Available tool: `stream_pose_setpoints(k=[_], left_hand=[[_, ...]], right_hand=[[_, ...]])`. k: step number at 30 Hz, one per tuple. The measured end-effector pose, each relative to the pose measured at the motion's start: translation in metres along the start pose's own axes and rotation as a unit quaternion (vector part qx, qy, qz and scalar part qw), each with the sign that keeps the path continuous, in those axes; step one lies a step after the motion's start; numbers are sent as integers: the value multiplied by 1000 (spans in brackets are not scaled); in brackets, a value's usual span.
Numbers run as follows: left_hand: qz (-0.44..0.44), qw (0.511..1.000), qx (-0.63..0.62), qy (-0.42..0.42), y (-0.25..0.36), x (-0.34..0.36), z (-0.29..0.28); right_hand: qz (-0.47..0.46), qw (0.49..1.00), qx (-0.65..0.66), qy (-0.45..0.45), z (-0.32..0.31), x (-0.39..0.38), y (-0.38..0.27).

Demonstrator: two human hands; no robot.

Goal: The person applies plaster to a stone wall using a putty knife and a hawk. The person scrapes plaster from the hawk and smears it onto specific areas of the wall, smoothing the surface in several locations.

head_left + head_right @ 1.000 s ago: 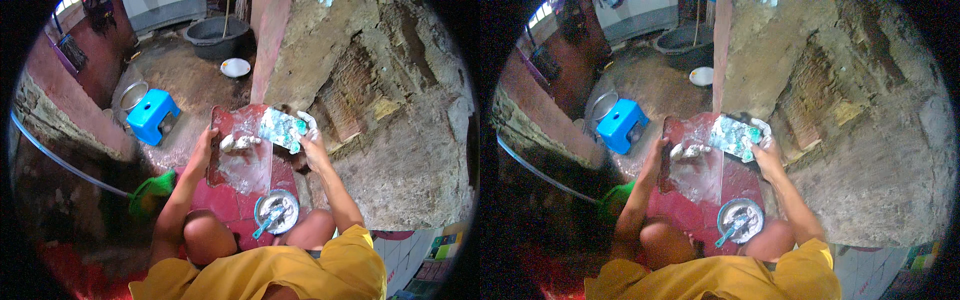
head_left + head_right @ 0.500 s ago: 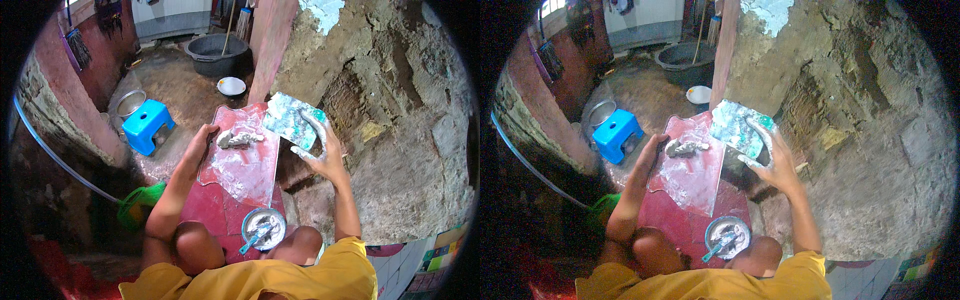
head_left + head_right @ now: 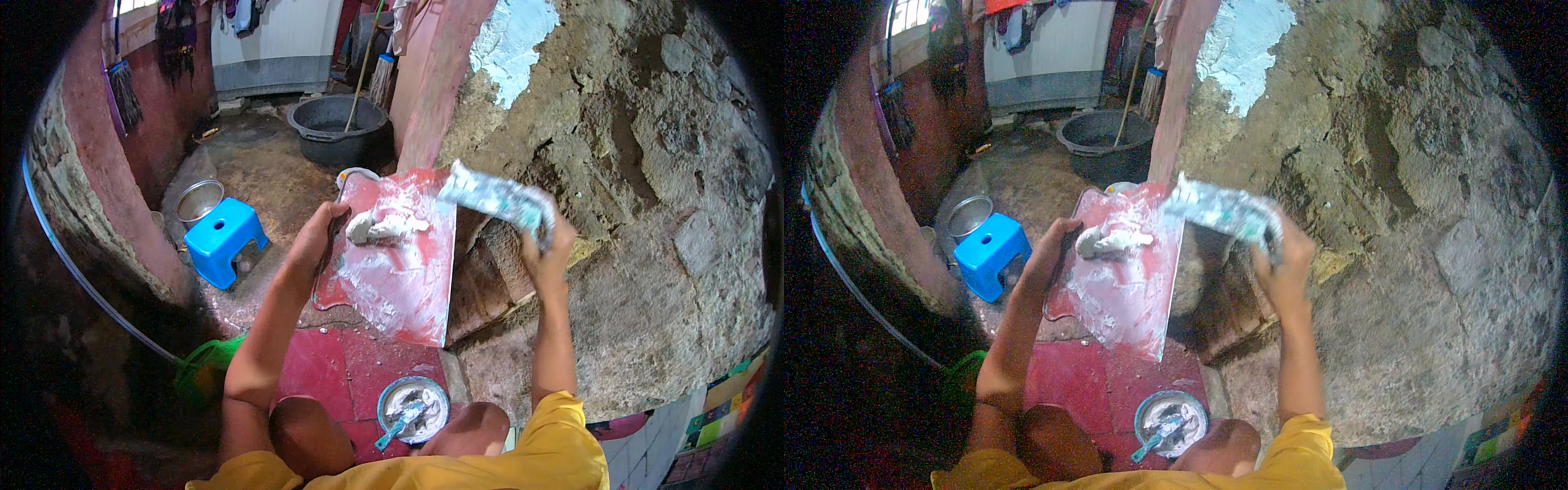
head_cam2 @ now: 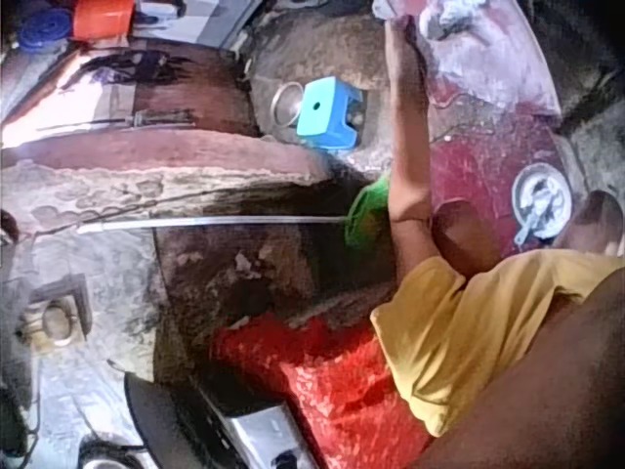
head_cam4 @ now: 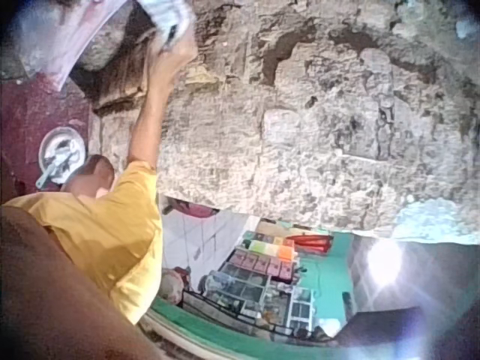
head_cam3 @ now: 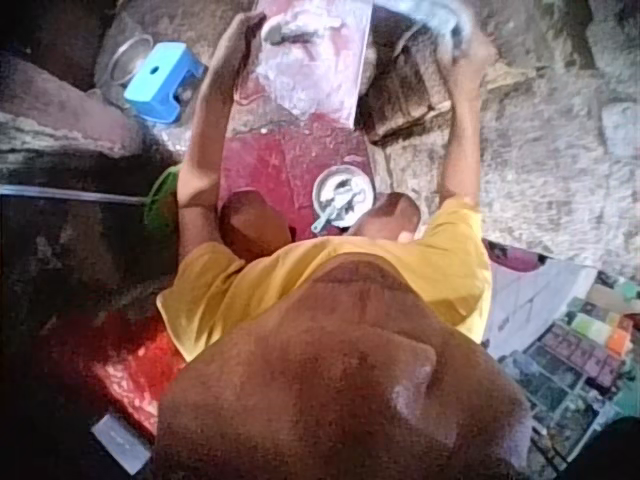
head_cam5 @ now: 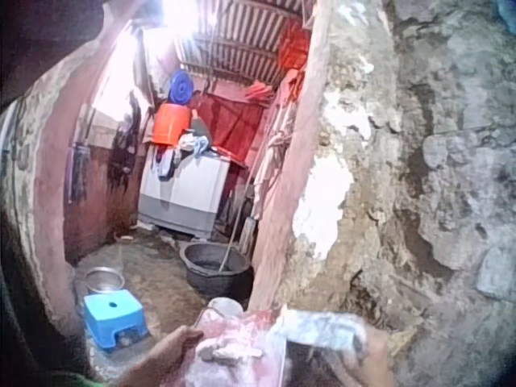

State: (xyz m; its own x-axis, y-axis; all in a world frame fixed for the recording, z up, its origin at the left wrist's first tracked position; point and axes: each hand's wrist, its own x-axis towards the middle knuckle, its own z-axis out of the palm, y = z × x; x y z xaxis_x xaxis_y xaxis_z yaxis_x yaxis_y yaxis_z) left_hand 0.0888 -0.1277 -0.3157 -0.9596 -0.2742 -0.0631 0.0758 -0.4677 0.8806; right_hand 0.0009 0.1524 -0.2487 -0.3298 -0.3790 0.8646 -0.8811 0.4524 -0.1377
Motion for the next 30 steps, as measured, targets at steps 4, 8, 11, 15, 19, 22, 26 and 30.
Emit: stream_pose_setpoints(k=[4,8,11,15,19,22,26,30], left_hand=[[27,999,-38,-19,24,-6,18],[29,994,-84,-61,30,4,13],[65,994,-81,-46,26,19,10],[67,991,-99,-57,26,25,10],[24,992,-114,-44,30,14,16],[30,996,-85,-11,32,7,21],[13,995,-99,-11,21,18,11],[15,992,-124,-30,15,23,6]], right_hand=[[86,991,96,42,-19,55,-12],[111,984,124,59,-23,100,-2],[167,973,160,27,-18,120,15],[245,934,260,-1,-10,135,17],[283,918,276,11,-3,143,17],[297,920,255,10,-6,145,13],[242,954,161,76,0,154,40],[191,966,123,124,3,155,37]])
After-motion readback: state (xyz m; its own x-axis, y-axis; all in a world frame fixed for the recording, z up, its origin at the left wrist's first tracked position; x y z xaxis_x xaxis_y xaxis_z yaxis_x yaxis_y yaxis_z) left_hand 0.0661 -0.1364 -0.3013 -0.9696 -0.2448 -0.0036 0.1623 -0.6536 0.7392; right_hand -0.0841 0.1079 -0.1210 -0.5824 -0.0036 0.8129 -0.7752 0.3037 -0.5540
